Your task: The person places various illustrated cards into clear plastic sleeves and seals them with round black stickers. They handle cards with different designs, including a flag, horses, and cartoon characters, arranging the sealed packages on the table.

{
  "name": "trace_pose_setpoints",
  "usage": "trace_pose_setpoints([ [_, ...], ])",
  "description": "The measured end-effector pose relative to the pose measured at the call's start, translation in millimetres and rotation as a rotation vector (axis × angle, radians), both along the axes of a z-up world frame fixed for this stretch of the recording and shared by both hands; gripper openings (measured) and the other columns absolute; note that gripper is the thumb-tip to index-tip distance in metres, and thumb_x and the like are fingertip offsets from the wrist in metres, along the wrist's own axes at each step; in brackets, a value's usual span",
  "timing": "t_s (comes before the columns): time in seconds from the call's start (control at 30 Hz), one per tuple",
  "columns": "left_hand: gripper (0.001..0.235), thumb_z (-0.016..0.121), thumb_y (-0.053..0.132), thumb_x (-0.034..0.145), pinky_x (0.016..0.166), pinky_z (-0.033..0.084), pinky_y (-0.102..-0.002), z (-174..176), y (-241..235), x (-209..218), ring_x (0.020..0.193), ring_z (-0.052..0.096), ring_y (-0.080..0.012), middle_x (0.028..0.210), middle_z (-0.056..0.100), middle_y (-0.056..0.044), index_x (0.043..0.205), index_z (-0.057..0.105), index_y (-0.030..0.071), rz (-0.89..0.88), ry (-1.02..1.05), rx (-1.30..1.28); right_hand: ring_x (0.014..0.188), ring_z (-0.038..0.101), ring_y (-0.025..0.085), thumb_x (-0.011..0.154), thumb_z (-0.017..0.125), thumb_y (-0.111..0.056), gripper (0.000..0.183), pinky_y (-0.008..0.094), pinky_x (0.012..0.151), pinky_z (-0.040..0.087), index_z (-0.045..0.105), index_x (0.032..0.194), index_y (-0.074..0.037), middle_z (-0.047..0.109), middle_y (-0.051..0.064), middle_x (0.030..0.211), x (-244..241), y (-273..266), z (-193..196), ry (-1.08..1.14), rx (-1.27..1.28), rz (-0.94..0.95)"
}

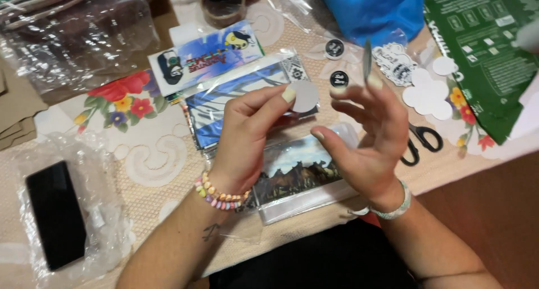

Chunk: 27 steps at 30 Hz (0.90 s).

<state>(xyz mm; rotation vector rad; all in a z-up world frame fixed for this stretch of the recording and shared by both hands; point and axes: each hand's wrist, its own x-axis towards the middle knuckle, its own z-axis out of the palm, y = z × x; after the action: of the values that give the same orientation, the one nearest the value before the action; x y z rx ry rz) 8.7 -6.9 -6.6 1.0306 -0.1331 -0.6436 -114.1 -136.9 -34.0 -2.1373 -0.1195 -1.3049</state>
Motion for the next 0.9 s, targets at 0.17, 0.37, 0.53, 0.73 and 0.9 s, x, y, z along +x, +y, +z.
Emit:
trace_pose_setpoints([
  [0.17, 0.018, 0.071, 0.014, 0.091, 0.075, 0.054, -0.024, 9.6, 0.0, -11.9, 0.085, 0.064, -0.0119, 0.095, 0.074, -0.007, 0.104, 0.077, 0.003, -0.272, -0.380, 0.150, 0.105, 0.066, 0.020, 0.090, 0.072, 0.008, 0.075, 0.027, 0.095, 0.058, 0.030, 0.149, -0.010, 0.063, 0.022, 0.118, 0.7, -5.2, 14.4, 0.171, 0.860, 0.220],
  [0.37, 0.021, 0.069, 0.015, 0.092, 0.084, 0.060, -0.023, 33.0, 11.4, -1.2, 0.092, 0.073, -0.0124, 0.100, 0.078, -0.007, 0.110, 0.074, 0.005, -0.377, -0.509, 0.202, 0.109, 0.065, 0.024, 0.096, 0.064, 0.029, 0.073, 0.027, 0.096, 0.058, 0.032, 0.151, -0.008, 0.062, 0.016, 0.117, -29.6, -82.8, 16.2, 0.260, 0.623, -0.196],
  [0.53, 0.022, 0.066, 0.018, 0.095, 0.087, 0.059, -0.025, 59.7, 48.7, 18.6, 0.099, 0.070, -0.0144, 0.109, 0.074, -0.007, 0.113, 0.071, 0.007, -0.497, -0.914, 0.276, 0.103, 0.064, 0.037, 0.097, 0.064, 0.023, 0.063, 0.043, 0.096, 0.049, 0.036, 0.152, 0.007, 0.070, 0.025, 0.112, -62.8, -157.5, -50.9, 0.535, 0.018, -0.403],
  [0.73, 0.024, 0.074, 0.017, 0.084, 0.084, 0.050, -0.042, 19.8, 98.3, 26.3, 0.094, 0.068, -0.0239, 0.101, 0.073, -0.004, 0.108, 0.072, 0.012, -0.930, -1.329, 0.683, 0.121, 0.060, 0.044, 0.109, 0.077, 0.019, 0.059, 0.046, 0.101, 0.052, 0.034, 0.148, 0.021, 0.060, 0.035, 0.132, -45.2, -79.3, -2.0, 0.641, -0.193, -0.354],
  [0.9, 0.045, 0.084, 0.012, 0.074, 0.081, 0.051, -0.041, -18.4, 110.9, 17.5, 0.094, 0.061, -0.0258, 0.104, 0.064, -0.008, 0.115, 0.067, 0.008, -0.852, -1.460, 0.904, 0.091, 0.073, 0.024, 0.095, 0.073, -0.008, 0.039, 0.021, 0.068, 0.064, 0.052, 0.122, 0.008, 0.069, 0.017, 0.109, -31.8, -32.5, -26.8, 0.648, -0.287, 0.191],
])
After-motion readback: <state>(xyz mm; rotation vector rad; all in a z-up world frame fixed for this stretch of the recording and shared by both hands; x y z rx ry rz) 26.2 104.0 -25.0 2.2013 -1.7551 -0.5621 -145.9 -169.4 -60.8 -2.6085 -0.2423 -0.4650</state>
